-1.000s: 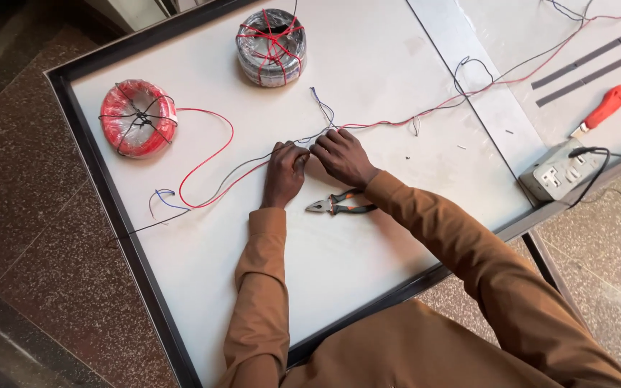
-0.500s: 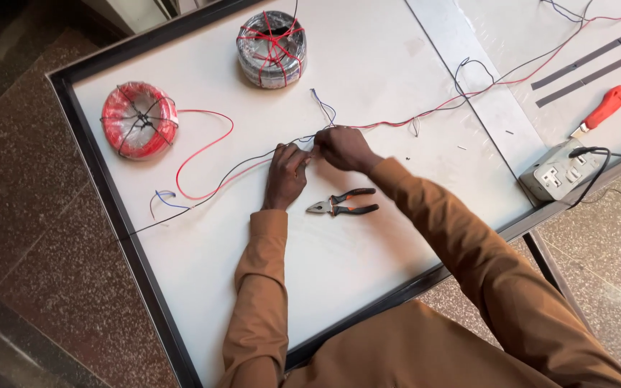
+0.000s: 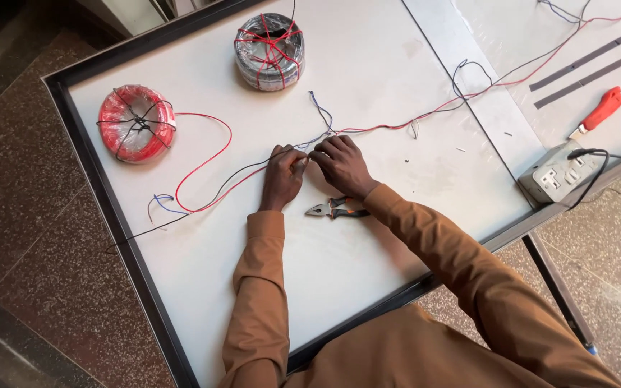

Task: Connecting electrical wires by stripping insulation and twisting the ends together on a work surface.

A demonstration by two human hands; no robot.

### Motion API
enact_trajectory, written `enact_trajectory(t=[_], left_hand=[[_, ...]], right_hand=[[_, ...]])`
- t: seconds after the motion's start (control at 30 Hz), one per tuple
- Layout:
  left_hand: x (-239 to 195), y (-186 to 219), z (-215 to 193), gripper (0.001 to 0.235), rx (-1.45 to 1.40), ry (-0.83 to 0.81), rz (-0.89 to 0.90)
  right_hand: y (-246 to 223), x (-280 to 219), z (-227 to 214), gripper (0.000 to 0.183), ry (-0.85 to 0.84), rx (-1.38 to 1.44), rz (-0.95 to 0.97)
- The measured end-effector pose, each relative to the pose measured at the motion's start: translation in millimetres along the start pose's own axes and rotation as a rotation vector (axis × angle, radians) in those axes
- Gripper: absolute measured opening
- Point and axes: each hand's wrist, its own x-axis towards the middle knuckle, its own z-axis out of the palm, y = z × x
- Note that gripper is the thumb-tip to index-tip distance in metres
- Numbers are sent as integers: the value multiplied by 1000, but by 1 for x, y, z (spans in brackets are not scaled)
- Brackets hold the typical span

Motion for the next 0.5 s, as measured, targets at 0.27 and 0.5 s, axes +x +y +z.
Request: enact_trajectory(t=[0.27, 0.5], left_hand=[[-3, -9, 7, 11, 163, 88, 132], [-5, -8, 8, 9, 187, 96, 138]], right_hand=[[1, 15, -2, 7, -408, 239, 383], [16, 0, 5, 28, -433, -133, 55]])
